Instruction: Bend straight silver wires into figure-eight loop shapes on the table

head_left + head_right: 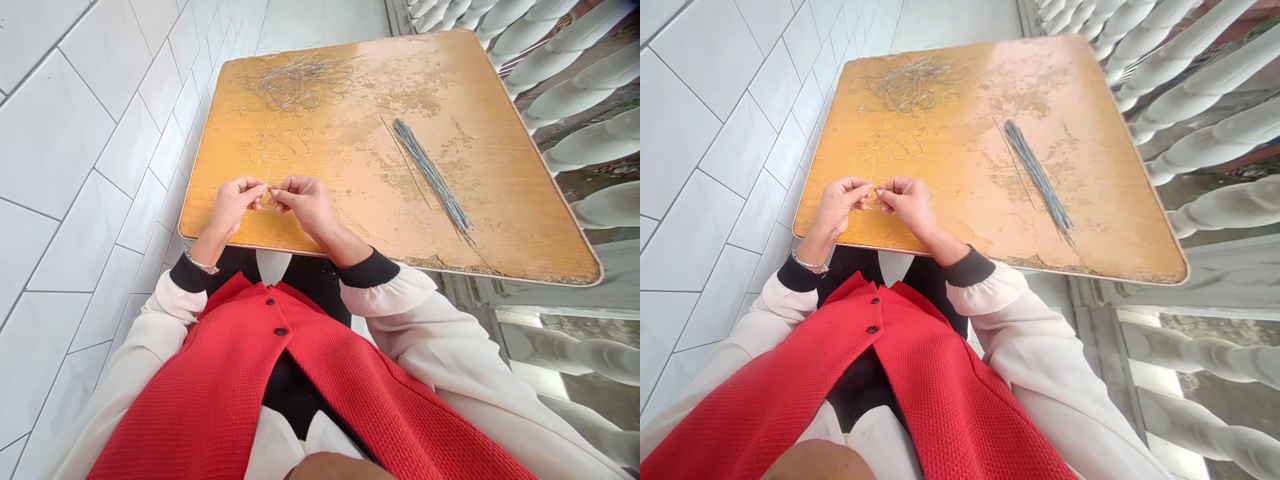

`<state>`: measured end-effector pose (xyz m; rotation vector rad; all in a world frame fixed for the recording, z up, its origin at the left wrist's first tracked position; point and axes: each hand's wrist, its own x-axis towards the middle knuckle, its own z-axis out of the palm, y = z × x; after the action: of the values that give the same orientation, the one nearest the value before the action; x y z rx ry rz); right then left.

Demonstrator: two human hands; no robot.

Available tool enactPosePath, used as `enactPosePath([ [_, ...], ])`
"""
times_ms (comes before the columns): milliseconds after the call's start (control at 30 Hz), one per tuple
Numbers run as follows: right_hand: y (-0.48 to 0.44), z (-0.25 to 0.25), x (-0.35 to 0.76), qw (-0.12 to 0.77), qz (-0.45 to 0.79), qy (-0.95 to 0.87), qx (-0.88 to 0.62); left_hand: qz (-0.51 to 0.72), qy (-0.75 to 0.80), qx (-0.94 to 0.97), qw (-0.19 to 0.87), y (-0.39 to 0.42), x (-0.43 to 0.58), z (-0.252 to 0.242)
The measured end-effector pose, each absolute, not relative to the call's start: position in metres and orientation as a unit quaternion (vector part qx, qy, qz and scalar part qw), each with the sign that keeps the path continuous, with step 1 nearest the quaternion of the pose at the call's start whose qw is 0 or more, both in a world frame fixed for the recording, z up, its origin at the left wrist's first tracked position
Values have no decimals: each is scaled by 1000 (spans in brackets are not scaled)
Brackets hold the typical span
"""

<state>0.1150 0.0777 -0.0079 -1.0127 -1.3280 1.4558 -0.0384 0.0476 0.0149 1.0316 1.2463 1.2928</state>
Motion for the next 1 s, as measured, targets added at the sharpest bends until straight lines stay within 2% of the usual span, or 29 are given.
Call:
enactPosePath([
  [400,79,-16,115,435,543,-595,-402,583,538,416,444,49,-30,10],
  [633,78,-13,115,458,538,-577,-409,560,533,448,450,50,-40,14],
  [1000,72,0,115,442,538,-575,-430,539,536,456,463,47,-43,15],
])
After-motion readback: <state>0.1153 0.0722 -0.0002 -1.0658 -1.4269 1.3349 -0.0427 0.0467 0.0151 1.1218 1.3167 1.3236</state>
